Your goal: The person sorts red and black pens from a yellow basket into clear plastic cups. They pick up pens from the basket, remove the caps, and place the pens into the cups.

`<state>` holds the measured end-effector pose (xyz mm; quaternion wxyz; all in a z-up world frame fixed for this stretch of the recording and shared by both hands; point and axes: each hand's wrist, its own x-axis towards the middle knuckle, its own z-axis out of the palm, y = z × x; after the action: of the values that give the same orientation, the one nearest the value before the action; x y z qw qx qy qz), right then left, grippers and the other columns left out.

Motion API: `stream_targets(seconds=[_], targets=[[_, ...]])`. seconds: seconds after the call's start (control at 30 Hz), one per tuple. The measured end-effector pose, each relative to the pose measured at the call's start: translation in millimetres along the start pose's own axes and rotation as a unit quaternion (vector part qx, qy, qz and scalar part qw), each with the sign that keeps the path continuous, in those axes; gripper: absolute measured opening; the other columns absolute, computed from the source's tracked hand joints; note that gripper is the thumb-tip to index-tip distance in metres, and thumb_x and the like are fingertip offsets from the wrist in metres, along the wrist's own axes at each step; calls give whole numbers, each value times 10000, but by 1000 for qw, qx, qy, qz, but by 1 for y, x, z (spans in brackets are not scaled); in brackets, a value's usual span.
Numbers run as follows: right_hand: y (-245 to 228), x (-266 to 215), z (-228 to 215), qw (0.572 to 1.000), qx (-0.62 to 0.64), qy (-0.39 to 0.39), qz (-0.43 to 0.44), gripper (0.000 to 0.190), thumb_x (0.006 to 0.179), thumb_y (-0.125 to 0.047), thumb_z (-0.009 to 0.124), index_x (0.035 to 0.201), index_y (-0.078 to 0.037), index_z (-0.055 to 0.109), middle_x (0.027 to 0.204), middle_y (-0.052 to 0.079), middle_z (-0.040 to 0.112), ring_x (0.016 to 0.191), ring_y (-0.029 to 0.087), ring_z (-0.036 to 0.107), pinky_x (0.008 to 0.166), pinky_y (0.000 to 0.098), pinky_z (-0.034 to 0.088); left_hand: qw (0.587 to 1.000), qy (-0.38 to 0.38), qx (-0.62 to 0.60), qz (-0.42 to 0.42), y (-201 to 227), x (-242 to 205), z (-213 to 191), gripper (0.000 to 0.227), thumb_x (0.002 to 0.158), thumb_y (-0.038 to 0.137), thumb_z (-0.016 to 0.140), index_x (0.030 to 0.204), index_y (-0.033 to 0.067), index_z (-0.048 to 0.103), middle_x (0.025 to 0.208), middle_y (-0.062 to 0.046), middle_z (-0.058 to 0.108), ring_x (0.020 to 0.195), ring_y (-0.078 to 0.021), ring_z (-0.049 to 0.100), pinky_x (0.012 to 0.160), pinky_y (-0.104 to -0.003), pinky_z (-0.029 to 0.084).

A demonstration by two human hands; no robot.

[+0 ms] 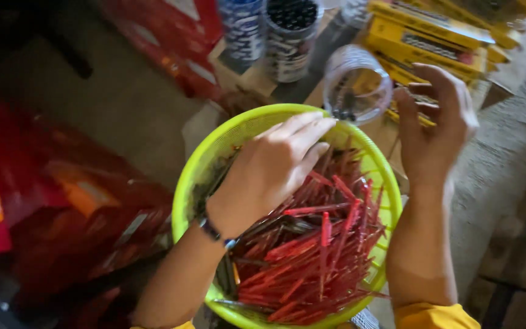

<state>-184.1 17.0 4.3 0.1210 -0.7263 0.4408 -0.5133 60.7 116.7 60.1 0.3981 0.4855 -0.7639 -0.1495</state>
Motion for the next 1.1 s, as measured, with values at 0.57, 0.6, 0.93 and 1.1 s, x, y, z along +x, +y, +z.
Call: stream_targets(seconds=[0.57,0.6,0.93,1.1], targets=[[-108,-34,92,817,46,-477,-322,358,785,-81,709,1138,-28,678,1020,111,685,983,309,664,852,415,563,916,126,95,-369,-12,-165,0,261,962,148,640,1207,80,702,1144,-148,741,999,-373,710,799,-445,569],[-111,-37,99,804,36,-492,-333,420,741,-66,687,1160,-34,673,1036,111,677,1003,315,658,852,421,561,913,119,109,-374,-15,-170,4,263,967,128,622,1215,77,692,1159,-147,734,1007,-380,702,805,-456,564],[-108,-61,115,806,-86,-469,-351,165,848,-128,622,994,-58,652,948,99,601,991,283,612,876,410,498,922,86,132,-353,-15,-172,10,321,936,103,624,1245,20,651,1095,-182,639,952,-400,668,786,-472,537],[-95,-27,81,816,52,-524,-241,195,953,-172,658,1067,-15,637,973,134,627,943,319,633,851,428,522,923,159,54,-347,-14,-157,4,317,909,167,734,1199,45,692,1063,-145,688,835,-300,698,720,-390,558]])
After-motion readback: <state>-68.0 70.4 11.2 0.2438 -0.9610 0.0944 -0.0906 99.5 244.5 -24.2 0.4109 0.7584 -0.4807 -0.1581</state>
